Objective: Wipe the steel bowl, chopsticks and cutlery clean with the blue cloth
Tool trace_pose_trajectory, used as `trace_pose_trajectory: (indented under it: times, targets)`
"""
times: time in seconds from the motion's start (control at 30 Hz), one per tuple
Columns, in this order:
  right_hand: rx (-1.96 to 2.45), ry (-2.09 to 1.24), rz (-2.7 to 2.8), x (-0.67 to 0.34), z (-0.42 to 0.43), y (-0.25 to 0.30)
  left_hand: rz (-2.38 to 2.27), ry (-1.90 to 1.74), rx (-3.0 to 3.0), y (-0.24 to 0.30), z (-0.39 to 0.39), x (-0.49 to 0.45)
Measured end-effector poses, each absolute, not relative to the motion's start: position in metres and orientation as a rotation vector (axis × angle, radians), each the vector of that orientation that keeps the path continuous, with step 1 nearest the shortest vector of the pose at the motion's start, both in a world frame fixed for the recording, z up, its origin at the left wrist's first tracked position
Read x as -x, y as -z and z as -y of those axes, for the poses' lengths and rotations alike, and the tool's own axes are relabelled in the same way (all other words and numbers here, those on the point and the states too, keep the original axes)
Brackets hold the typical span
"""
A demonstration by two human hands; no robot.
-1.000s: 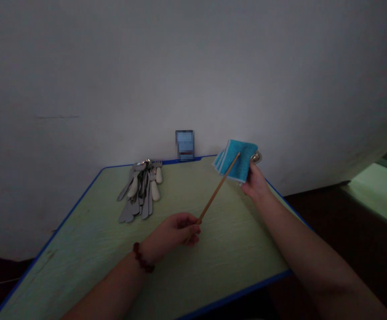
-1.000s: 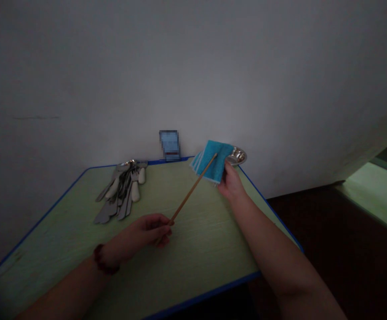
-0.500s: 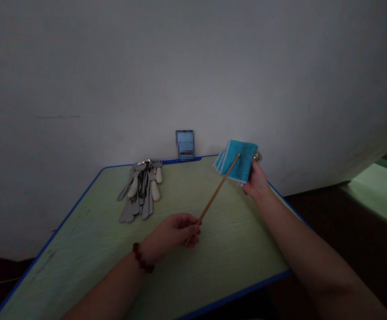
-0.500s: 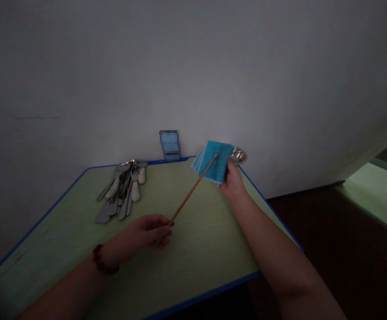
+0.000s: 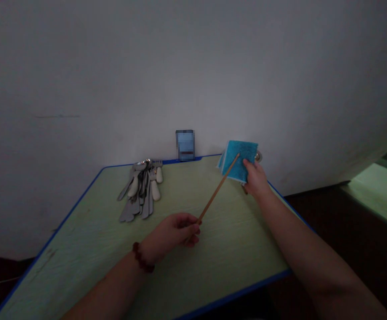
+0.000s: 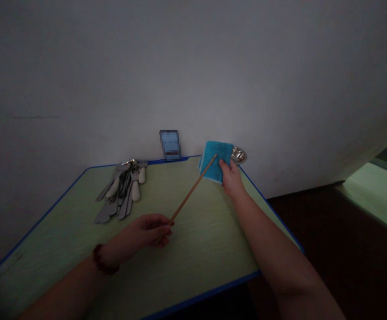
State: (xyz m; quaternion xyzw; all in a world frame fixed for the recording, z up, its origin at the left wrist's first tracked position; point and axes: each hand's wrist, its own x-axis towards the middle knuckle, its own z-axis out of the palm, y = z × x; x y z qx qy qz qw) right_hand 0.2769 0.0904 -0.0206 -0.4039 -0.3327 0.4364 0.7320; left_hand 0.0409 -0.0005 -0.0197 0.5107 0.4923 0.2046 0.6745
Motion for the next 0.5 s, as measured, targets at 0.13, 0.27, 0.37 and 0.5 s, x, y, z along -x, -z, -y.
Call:
trace_pose_trajectory:
  times: [0.13,0.27,0.37,0.5]
  targets:
    - [0.971,-0.793,0.909,-0.285,-0.09,0.024,-1.104,-0.473,-1.144,0.016,0.001,-0.04]
    - [0.988,-0.624,1.055,-0.294,-0.089,0.024,-1.112,-0.471,-1.155,0.015,0.0,-0.036]
    - [0.993,-0.548,1.12,-0.299,-0.089,0.024,-1.116,-0.466,-1.143,0.015,-0.002,-0.033]
    - [0.942,-0.529,1.165,-0.302,-0.089,0.023,-1.064,-0.434,-1.119,0.015,-0.003,-0.031]
